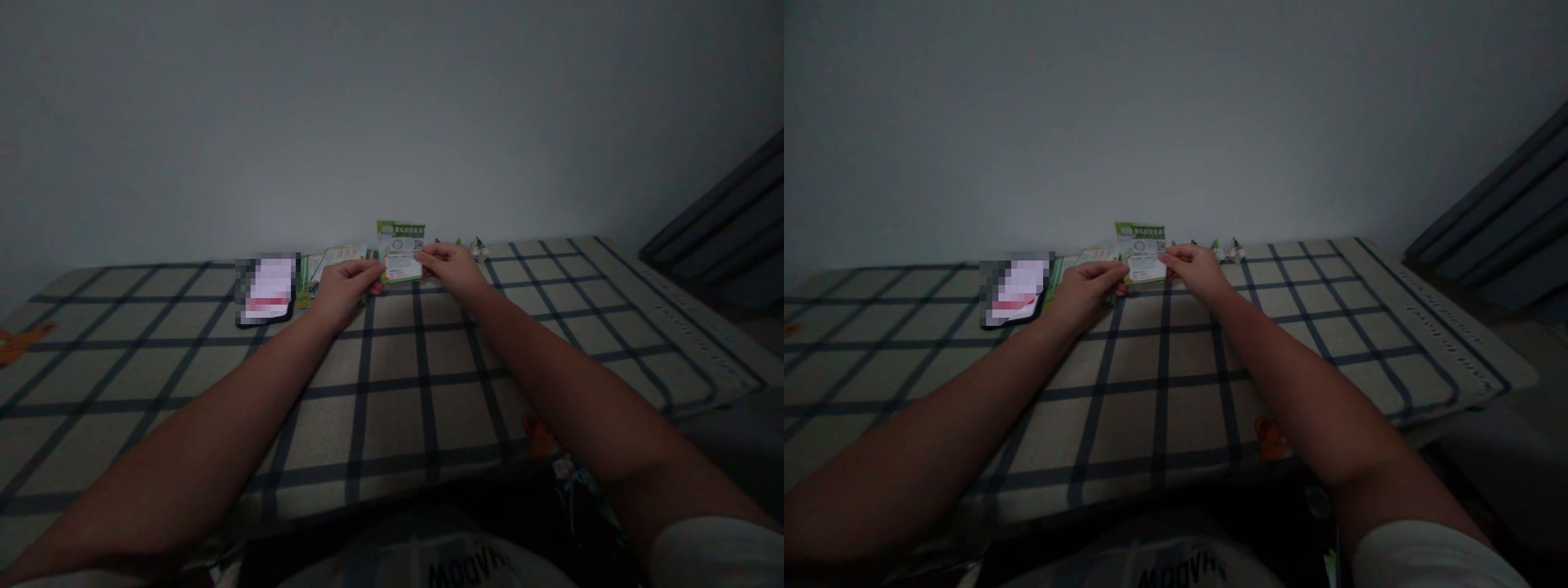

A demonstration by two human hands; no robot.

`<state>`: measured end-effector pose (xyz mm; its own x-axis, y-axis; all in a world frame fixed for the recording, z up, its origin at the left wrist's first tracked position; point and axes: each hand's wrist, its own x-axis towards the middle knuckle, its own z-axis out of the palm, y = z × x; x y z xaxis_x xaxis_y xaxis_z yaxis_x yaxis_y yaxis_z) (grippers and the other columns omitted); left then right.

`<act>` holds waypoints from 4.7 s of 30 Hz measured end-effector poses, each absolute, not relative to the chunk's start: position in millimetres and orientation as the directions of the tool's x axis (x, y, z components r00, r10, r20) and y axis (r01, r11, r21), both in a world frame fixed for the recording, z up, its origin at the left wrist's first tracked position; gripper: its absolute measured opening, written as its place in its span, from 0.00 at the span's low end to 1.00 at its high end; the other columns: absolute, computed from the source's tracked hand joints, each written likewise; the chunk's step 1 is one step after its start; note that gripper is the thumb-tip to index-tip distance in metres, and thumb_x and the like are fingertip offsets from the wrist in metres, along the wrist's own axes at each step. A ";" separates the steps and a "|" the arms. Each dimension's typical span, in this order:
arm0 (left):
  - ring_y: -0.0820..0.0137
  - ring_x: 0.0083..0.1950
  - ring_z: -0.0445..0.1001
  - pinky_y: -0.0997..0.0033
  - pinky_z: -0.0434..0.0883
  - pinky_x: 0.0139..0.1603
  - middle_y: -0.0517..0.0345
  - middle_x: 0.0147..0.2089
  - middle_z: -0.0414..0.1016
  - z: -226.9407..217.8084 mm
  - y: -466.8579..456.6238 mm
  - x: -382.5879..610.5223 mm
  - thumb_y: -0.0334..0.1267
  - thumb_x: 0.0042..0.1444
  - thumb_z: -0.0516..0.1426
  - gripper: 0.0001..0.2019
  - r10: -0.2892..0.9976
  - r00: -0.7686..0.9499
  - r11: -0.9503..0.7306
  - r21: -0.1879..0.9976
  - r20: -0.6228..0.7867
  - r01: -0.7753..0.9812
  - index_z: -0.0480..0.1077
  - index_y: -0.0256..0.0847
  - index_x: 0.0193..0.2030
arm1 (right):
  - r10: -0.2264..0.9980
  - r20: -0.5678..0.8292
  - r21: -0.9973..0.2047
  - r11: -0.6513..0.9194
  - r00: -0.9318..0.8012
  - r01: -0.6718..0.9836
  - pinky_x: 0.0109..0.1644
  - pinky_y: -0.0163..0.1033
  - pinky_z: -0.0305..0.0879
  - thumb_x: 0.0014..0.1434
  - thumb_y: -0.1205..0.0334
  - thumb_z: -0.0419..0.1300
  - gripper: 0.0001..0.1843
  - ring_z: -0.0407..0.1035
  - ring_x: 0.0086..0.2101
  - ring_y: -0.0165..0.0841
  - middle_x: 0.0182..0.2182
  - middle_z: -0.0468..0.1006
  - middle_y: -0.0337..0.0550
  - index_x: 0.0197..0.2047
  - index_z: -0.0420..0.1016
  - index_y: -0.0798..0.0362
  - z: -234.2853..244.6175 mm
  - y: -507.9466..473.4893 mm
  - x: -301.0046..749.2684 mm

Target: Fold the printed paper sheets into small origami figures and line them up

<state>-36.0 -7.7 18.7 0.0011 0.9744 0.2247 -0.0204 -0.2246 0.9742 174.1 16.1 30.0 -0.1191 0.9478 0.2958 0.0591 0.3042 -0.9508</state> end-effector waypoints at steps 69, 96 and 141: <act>0.65 0.40 0.81 0.66 0.77 0.41 0.50 0.44 0.84 9.7 -6.8 -37.2 0.40 0.49 0.67 0.19 0.959 0.165 -0.208 0.969 0.229 -0.134 0.82 0.41 0.50 | 0.924 0.281 -0.960 0.274 -0.258 -0.064 0.39 0.37 0.74 0.53 0.60 0.67 0.07 0.75 0.32 0.30 0.31 0.81 0.40 0.35 0.82 0.52 22.3 18.2 172.5; 0.69 0.40 0.78 0.69 0.74 0.43 0.57 0.40 0.79 6.4 -2.1 -36.1 0.45 0.48 0.70 0.20 0.872 0.116 -0.484 0.873 0.475 0.060 0.73 0.42 0.45 | 0.870 0.367 -0.922 0.386 -0.329 -0.008 0.40 0.38 0.77 0.50 0.42 0.71 0.24 0.76 0.31 0.30 0.32 0.82 0.44 0.38 0.81 0.56 23.1 12.7 168.5; 0.65 0.42 0.79 0.64 0.75 0.46 0.52 0.41 0.83 12.8 -10.3 -39.2 0.50 0.54 0.66 0.18 0.879 0.082 -0.477 0.860 0.470 0.181 0.81 0.42 0.48 | 0.735 0.539 -0.644 0.675 -0.412 0.360 0.33 0.35 0.60 0.63 0.48 0.60 0.20 0.67 0.27 0.28 0.26 0.79 0.42 0.32 0.81 0.56 32.6 4.3 175.1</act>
<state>-39.2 -10.3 12.8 0.0824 0.8788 0.4701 0.1805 -0.4770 0.8602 175.1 4.3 32.6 -0.4124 0.7345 0.5389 0.3601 0.6748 -0.6442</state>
